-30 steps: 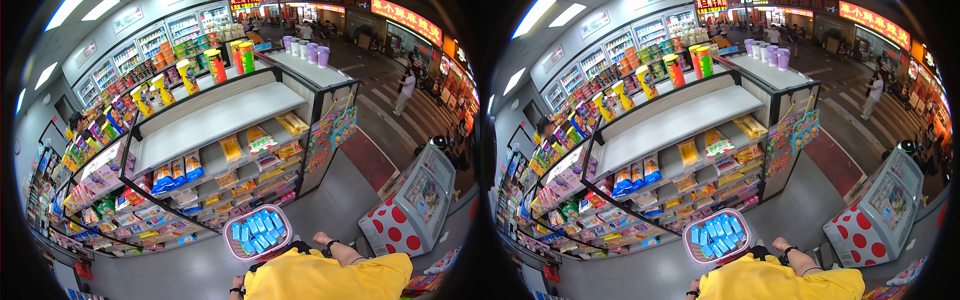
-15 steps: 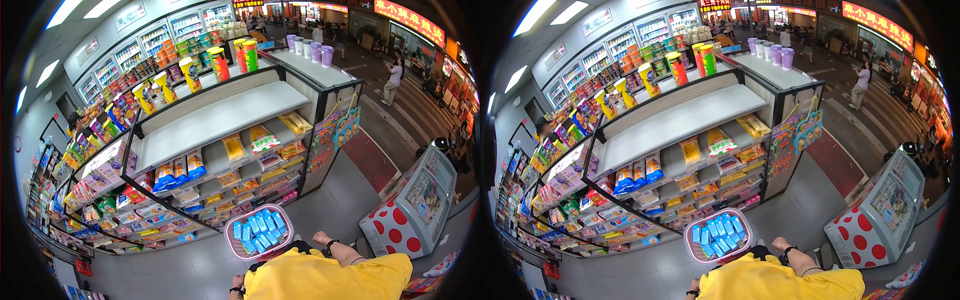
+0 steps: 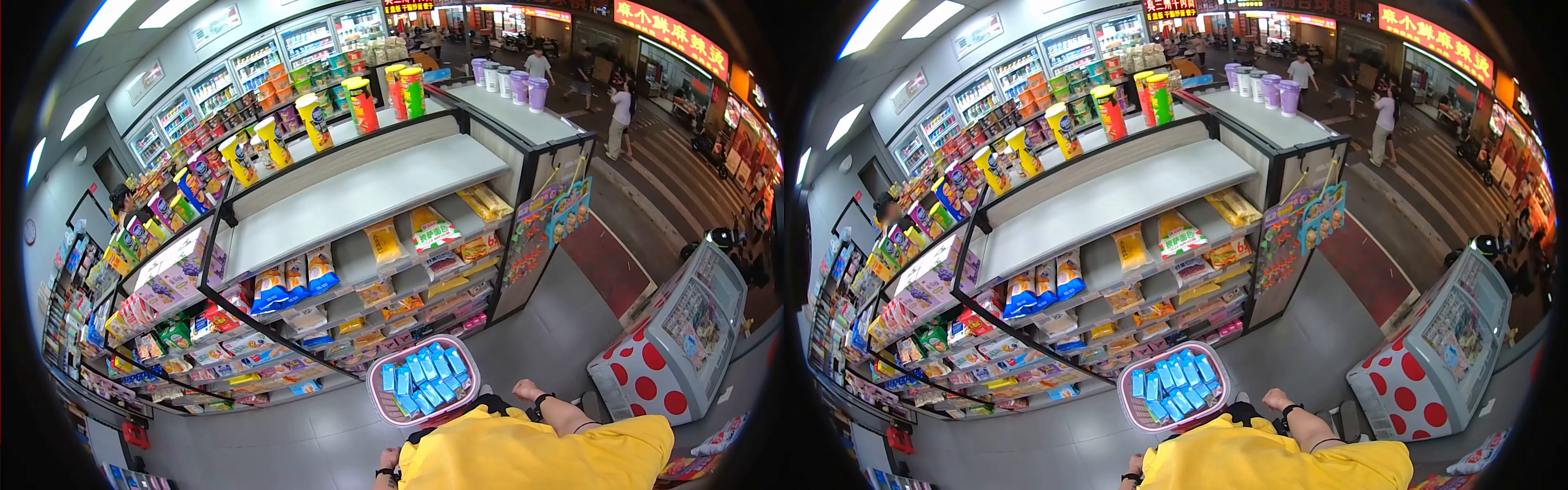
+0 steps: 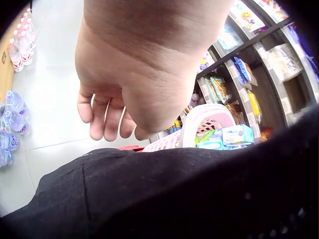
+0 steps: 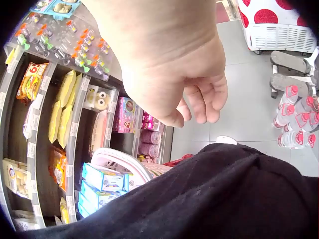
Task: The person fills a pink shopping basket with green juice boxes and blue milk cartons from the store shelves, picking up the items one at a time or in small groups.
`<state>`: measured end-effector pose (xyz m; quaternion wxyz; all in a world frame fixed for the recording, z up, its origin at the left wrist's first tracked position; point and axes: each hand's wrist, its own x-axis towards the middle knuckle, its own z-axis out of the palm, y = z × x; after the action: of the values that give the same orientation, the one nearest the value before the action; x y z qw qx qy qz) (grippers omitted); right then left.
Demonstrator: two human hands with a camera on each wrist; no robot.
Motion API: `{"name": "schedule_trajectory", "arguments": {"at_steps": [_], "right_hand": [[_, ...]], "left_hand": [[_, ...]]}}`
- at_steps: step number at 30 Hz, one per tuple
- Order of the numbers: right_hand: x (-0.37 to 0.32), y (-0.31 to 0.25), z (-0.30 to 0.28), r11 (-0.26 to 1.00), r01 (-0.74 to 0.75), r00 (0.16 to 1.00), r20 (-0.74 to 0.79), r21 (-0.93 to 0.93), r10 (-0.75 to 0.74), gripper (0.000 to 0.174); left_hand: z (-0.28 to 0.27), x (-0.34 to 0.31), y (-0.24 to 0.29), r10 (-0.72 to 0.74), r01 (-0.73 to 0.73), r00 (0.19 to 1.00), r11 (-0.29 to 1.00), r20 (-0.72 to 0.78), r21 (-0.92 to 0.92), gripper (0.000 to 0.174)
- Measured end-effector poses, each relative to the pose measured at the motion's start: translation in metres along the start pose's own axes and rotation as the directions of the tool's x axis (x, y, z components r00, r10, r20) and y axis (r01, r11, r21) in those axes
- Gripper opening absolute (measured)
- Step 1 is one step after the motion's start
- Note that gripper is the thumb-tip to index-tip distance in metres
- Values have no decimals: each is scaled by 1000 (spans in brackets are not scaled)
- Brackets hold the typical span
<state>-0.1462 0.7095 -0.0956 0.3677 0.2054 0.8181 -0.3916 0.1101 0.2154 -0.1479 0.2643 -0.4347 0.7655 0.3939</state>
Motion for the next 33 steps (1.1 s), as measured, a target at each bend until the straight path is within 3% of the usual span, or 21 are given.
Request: {"name": "schedule_trajectory", "arguments": {"at_steps": [33], "right_hand": [[10,10,-2,1000,3,1000,10,-9,-2,15]], "left_hand": [[7,-2,-5,18,-19,1000,999,-16,-30,54]]}}
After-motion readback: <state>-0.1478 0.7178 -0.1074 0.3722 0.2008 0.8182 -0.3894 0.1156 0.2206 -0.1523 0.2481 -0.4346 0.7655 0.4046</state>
